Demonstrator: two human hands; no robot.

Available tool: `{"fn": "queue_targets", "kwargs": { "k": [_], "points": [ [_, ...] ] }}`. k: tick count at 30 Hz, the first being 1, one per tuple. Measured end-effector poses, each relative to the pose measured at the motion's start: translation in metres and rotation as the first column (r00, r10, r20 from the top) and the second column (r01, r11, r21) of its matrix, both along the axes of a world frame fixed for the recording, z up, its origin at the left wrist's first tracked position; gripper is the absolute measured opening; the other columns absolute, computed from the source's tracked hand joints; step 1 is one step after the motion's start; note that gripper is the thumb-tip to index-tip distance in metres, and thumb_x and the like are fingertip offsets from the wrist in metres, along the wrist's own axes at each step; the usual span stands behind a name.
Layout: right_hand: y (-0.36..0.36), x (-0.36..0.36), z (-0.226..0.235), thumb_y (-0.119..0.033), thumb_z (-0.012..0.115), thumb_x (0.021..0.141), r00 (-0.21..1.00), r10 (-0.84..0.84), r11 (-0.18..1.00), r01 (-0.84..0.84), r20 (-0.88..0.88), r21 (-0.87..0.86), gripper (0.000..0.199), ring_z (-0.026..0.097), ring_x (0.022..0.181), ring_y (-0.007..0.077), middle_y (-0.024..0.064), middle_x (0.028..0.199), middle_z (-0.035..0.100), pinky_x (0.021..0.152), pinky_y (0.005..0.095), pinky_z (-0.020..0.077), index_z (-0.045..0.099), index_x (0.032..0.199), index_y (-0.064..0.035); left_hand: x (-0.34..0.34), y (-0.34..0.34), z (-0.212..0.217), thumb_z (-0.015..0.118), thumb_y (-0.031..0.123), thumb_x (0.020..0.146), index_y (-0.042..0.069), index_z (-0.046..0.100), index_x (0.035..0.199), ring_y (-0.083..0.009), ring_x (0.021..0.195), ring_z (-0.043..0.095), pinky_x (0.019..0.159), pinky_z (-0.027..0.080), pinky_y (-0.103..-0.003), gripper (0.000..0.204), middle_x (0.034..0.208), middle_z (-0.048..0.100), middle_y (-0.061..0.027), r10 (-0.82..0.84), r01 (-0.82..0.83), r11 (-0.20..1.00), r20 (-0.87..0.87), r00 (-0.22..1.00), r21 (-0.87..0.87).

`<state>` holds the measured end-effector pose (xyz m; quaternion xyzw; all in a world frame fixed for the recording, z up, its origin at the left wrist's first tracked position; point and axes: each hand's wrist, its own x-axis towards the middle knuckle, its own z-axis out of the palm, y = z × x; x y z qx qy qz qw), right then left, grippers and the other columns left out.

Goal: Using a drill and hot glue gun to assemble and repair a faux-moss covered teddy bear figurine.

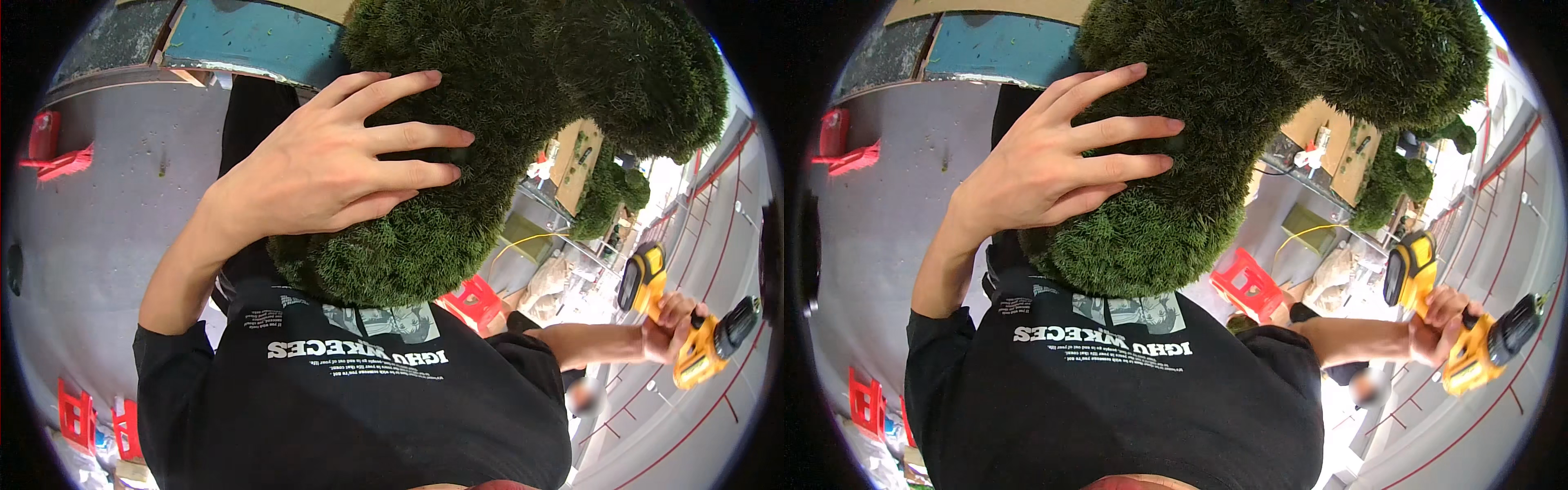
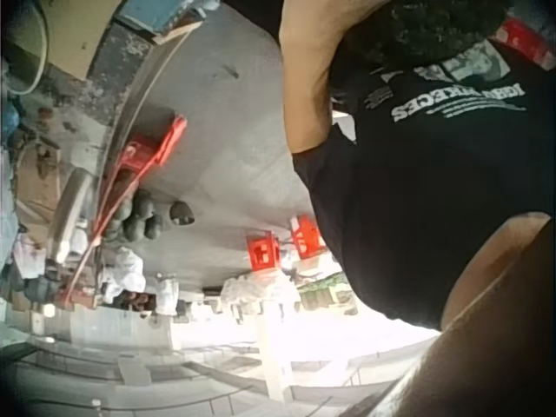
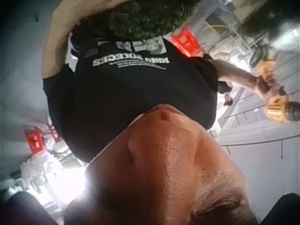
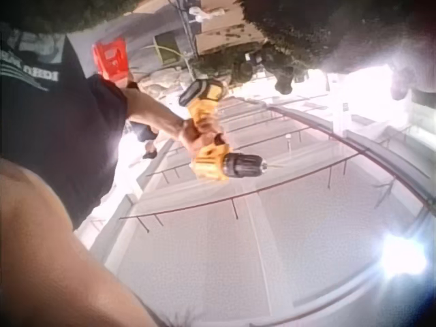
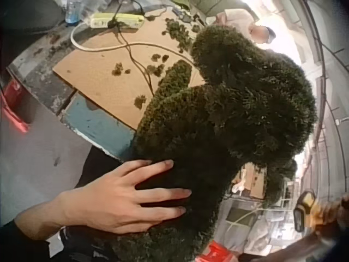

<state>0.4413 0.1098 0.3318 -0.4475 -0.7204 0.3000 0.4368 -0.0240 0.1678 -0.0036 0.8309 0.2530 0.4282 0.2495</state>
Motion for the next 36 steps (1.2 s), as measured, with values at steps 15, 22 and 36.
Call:
{"fn": "queue_targets", "kwargs": {
  "k": [15,22,36],
  "points": [
    [0.049,-0.231,-0.027,-0.04,0.079,0.079,0.371,0.228,0.962,0.056,0.9,-0.266,0.05,0.055,0.057,0.0129,0.0085,0.068,0.062,0.061,0.0273,0.0473,0.072,0.095,0.0066,-0.001,-0.003,-0.008,0.073,0.018,0.093,0.02,0.074,0.13,-0.0374,0.156,0.041,0.124,0.037,-0.057,0.037,0.156,0.061,0.0016,-0.001,-0.001,1.0,0.08,0.997,0.023],
    [0.066,-0.227,-0.033,-0.027,0.083,0.079,0.243,0.167,0.943,-0.321,0.955,-0.083,0.046,0.057,0.061,0.0137,0.0086,0.074,0.066,0.062,0.027,0.048,0.07,0.106,0.0088,0.0,-0.001,-0.01,0.073,0.019,0.094,0.021,0.074,0.13,-0.0365,0.156,0.041,0.124,0.037,-0.056,0.036,0.155,0.061,0.0016,0.008,-0.01,0.999,0.068,0.998,0.035],
    [0.077,-0.226,-0.022,-0.02,0.09,0.071,0.166,0.379,0.926,-0.061,0.911,-0.374,0.053,0.063,0.075,0.0208,0.0111,0.094,0.073,0.074,0.0313,0.0521,0.072,0.115,0.0039,0.0,-0.001,-0.01,0.073,0.018,0.093,0.021,0.076,0.13,-0.037,0.156,0.04,0.123,0.037,-0.056,0.037,0.156,0.061,0.0012,-0.007,0.006,1.0,0.088,0.996,0.008]
  ]
}}
